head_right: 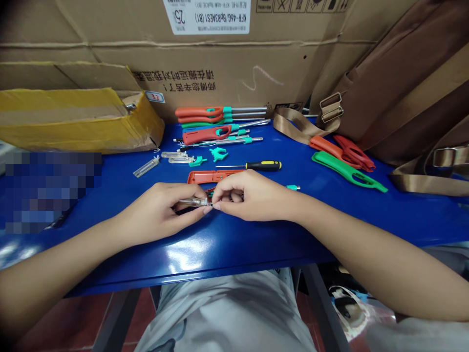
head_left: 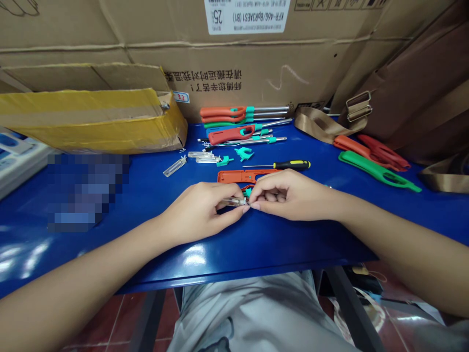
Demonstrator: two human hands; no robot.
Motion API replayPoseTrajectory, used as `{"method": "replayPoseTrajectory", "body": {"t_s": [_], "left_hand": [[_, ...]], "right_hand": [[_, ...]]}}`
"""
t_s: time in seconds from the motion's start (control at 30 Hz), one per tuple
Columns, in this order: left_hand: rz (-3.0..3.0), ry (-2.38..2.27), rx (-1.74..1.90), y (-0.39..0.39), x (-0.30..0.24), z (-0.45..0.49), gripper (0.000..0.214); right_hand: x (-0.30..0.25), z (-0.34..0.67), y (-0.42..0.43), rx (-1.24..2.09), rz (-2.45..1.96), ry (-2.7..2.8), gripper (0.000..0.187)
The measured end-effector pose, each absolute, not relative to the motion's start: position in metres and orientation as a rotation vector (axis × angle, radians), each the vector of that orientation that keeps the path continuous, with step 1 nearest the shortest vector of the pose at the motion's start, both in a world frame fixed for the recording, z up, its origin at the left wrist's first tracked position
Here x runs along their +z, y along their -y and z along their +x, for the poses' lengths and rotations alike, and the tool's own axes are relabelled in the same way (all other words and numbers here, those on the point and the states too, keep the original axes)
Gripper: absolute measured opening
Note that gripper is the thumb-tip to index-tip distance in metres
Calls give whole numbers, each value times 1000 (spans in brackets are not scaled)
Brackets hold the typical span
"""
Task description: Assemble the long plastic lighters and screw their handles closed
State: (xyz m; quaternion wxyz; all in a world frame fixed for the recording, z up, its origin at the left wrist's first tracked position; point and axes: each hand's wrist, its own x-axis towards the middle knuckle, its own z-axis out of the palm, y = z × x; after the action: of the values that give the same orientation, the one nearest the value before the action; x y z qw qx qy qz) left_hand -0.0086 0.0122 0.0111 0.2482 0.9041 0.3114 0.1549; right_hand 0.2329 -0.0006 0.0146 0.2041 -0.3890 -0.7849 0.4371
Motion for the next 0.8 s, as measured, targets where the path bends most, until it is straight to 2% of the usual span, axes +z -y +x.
{"method": "replayPoseTrajectory", "body": {"t_s": [0.13, 0.4, 0.8], "left_hand": [[2468, -842, 400, -12, 13, -9, 22], [2500, -771, 349, -14, 14, -11, 20], [2545, -774, 361, -12, 10, -9, 22]], "right_hand": [[14, 232, 1, 1130, -1116, 2179, 12], [14, 232, 4, 700, -898, 2305, 12], [15, 233, 4, 650, -912, 2313, 11]]}}
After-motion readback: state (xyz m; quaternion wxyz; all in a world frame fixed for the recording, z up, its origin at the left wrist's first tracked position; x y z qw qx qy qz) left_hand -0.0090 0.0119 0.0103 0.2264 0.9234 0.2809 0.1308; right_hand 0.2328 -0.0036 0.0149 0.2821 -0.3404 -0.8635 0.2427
